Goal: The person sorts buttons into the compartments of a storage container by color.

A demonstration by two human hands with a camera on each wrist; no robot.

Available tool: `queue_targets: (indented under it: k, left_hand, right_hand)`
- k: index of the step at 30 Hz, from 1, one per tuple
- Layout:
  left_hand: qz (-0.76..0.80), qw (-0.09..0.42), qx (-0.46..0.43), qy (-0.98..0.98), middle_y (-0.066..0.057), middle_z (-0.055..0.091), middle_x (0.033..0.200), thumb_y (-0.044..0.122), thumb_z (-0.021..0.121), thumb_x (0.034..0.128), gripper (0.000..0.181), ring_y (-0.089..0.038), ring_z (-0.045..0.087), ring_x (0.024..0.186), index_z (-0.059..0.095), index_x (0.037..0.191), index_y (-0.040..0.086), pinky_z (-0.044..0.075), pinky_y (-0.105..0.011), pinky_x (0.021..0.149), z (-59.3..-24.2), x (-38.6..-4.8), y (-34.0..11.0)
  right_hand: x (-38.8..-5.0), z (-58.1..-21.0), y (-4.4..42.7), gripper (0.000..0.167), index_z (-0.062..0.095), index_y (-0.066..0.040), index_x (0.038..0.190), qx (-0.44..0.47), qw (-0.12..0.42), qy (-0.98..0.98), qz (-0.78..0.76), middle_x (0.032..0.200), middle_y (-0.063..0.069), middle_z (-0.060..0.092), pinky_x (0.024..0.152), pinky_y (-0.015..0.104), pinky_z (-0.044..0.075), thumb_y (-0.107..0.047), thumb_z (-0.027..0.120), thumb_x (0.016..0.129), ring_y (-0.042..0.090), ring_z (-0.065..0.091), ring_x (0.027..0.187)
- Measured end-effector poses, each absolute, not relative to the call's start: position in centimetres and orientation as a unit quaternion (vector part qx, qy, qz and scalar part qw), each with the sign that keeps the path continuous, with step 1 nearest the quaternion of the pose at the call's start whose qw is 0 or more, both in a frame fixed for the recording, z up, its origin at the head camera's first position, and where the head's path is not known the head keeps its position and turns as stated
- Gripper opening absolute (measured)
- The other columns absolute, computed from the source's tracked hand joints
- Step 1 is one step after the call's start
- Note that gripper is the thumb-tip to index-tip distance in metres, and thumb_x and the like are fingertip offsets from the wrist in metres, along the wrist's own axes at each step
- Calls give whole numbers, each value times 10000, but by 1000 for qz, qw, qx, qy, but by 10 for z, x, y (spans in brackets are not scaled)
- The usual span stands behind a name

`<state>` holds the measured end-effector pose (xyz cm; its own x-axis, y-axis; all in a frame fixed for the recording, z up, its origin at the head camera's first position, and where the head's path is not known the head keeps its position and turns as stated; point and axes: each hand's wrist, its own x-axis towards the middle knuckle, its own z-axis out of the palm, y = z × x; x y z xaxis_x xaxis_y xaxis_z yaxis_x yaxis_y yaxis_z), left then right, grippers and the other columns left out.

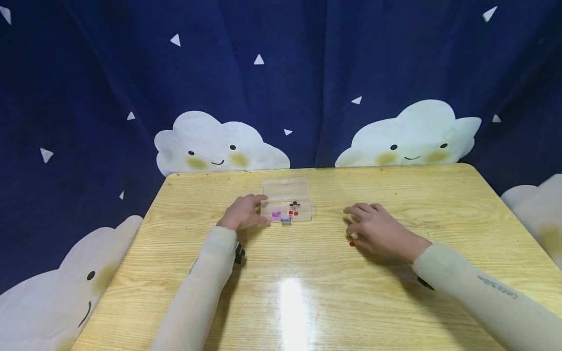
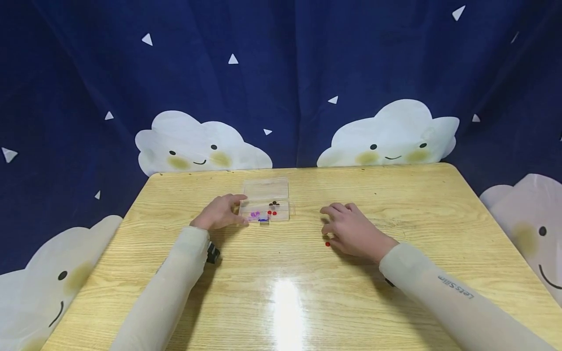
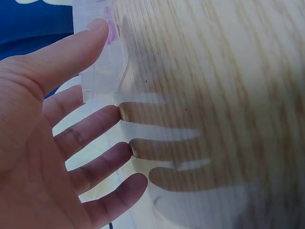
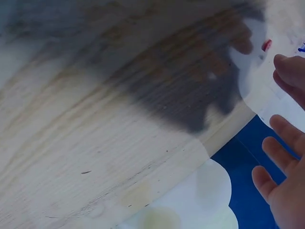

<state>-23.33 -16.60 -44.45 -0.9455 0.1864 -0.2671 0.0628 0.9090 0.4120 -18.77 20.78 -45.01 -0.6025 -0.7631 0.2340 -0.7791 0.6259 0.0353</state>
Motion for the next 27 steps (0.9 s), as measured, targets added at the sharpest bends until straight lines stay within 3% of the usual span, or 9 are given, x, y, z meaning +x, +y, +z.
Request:
queue_targets:
  k: [14, 27]
  left_hand:
    - [207, 151, 70, 964, -101, 535, 1477, 433, 794, 808, 843, -386, 445, 1398, 385, 1529, 276, 388, -608, 1122, -440, -232, -168]
    - [208, 149, 71, 964, -109, 543, 1468, 421, 800, 805, 837, -390, 448, 1394, 400, 1523, 262, 393, -603, 1121, -443, -231, -167]
  right_hand:
    - [-184, -459, 205, 229, 675, -307, 723, 456, 130, -879, 50, 1269, 86, 645, 907, 505, 457, -140, 823, 776, 326, 556, 1223]
    - [-183, -462, 201, 241, 689, -298, 688, 451, 138, -880, 55, 1247, 65, 650, 920, 605, 449, -146, 871, 728, 361, 549, 1235]
